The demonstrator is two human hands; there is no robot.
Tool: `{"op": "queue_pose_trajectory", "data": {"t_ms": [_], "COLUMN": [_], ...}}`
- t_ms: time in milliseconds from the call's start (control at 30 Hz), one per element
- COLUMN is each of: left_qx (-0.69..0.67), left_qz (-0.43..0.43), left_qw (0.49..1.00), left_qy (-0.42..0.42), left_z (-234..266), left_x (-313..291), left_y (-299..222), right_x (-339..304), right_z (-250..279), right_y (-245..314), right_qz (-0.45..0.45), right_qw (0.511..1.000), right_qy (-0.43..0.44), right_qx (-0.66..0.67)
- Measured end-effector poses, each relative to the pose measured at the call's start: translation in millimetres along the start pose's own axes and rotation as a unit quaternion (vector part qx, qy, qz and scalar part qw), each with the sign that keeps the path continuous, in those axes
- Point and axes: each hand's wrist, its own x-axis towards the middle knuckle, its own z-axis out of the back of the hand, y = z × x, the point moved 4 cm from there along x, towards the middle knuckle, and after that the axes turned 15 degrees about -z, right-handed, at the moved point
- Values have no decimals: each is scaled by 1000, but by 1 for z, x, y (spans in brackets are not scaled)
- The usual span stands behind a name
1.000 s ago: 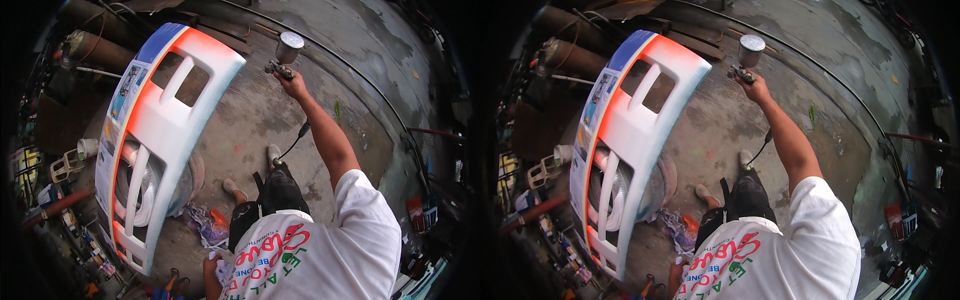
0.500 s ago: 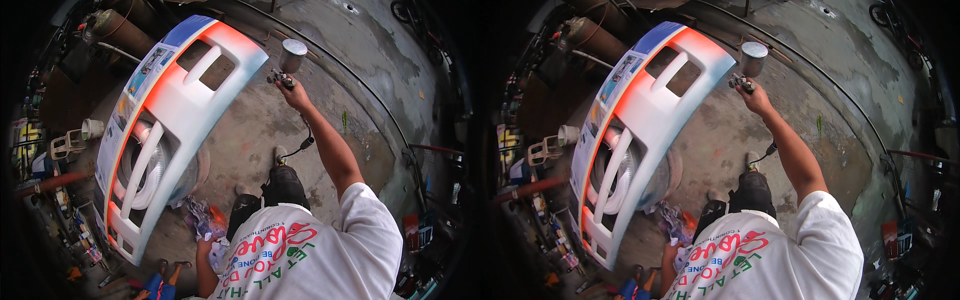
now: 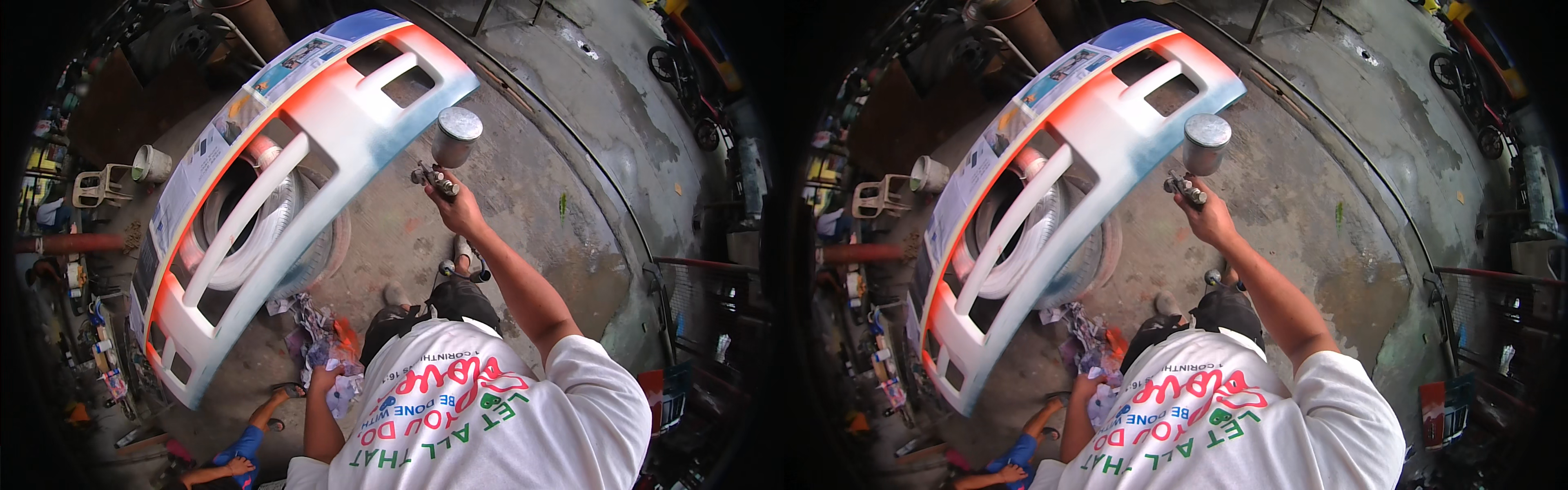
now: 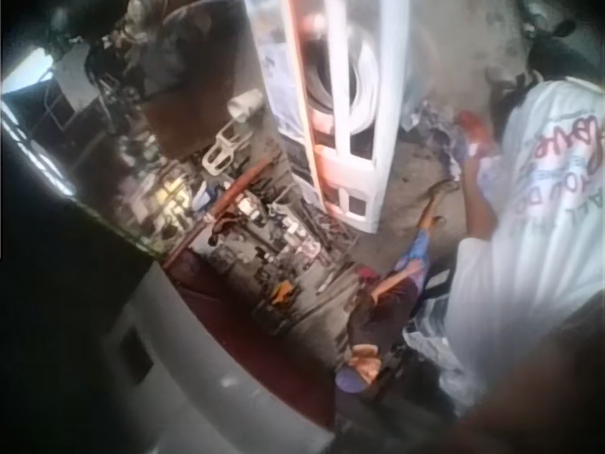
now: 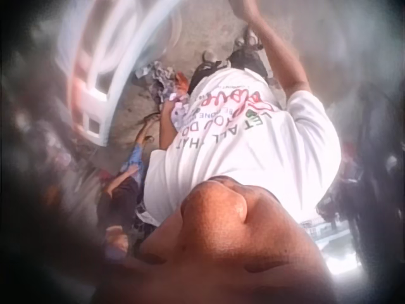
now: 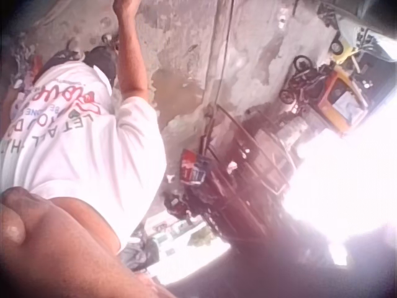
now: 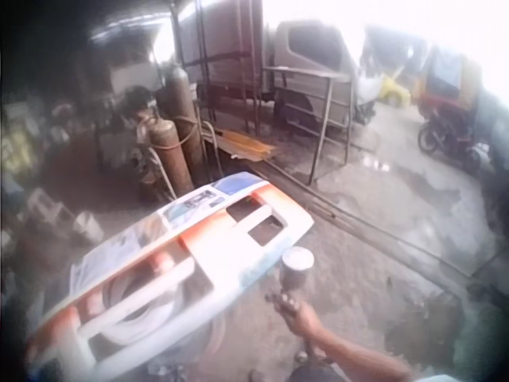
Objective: The person mixes paint in a container, pours it into a spray gun, and then spray paints a car bumper. The person handles paint cans, a funnel, a spray gun, and a car bumper.
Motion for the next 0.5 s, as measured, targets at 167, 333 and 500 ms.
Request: {"op": "queue_pose_trajectory", "data": {"t_ms": [167, 333, 500], "left_qx": [-5, -10, 5], "left_qz": [-4, -15, 12], "left_qw": [1000, 1000, 1000], "left_qy": [-5, 2, 7], "left_z": [15, 10, 3], "left_x": [-14, -16, -4], "left_y": [6, 20, 8], "right_x": [-36, -33, 45], "right_z": [-55, -42, 13], "right_y": [7, 47, 28], "right_qz": [30, -30, 8], "right_qw": [996, 989, 999], "right_qy": [66, 132, 38], "right_qx": [56, 67, 9]}}
